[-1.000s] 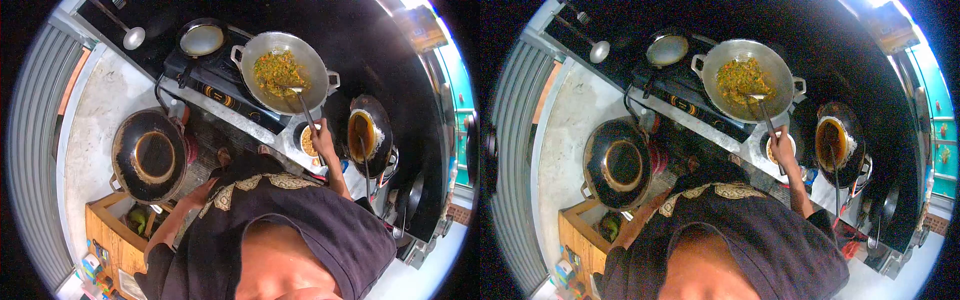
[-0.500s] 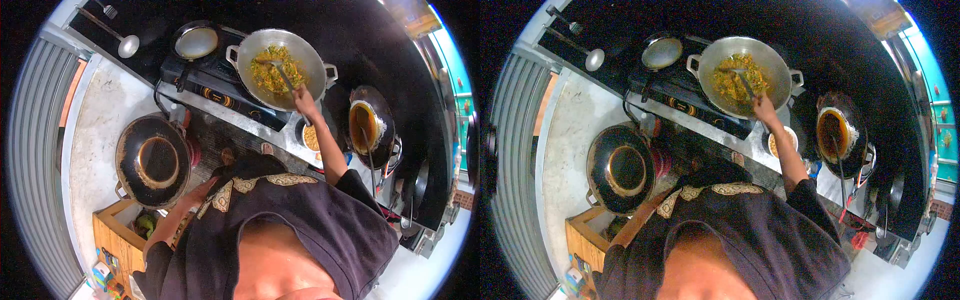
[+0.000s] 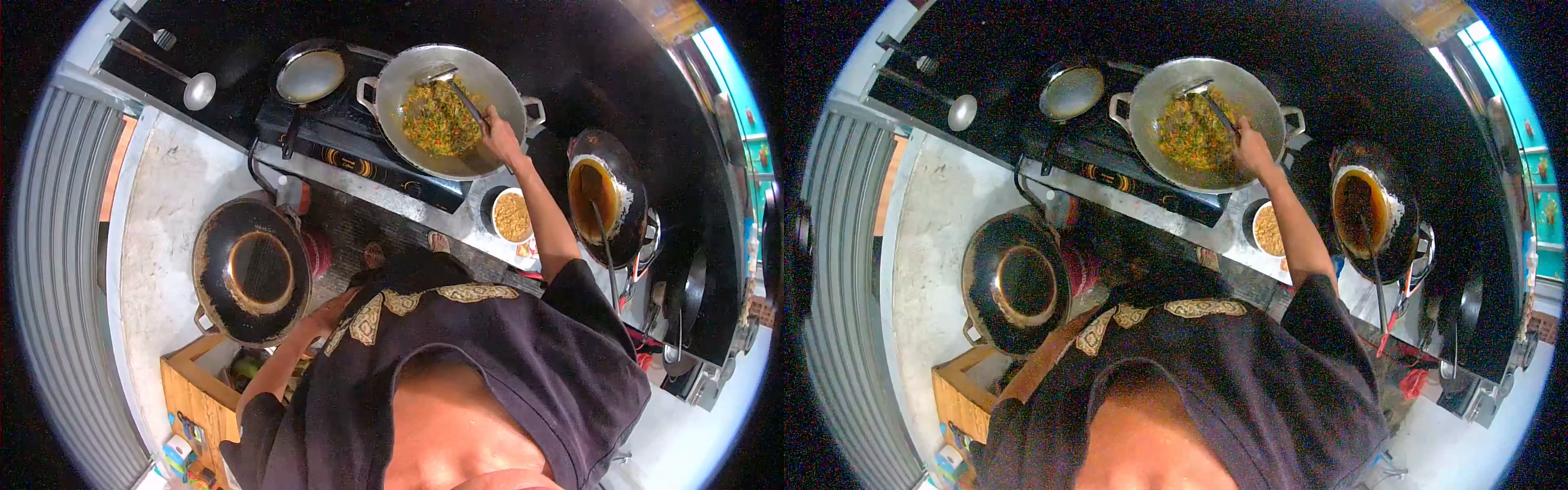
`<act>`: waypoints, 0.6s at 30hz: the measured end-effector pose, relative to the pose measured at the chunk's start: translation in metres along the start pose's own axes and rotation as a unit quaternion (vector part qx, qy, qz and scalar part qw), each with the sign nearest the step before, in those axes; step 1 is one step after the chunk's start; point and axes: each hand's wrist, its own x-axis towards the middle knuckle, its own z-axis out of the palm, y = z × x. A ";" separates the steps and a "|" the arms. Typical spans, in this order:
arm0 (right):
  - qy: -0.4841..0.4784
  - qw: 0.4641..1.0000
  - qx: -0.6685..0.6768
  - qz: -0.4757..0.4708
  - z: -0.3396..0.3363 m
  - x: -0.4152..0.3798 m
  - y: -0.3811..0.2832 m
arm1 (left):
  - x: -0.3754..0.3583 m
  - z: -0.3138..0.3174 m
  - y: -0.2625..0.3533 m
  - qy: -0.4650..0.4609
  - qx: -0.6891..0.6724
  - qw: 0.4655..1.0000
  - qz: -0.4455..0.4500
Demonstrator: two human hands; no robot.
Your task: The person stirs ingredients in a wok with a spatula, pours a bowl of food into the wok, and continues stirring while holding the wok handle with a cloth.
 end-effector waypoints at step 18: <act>-0.119 0.980 0.072 0.139 -0.034 -0.134 -0.018 | -0.012 -0.028 0.025 -0.016 -0.020 0.999 -0.032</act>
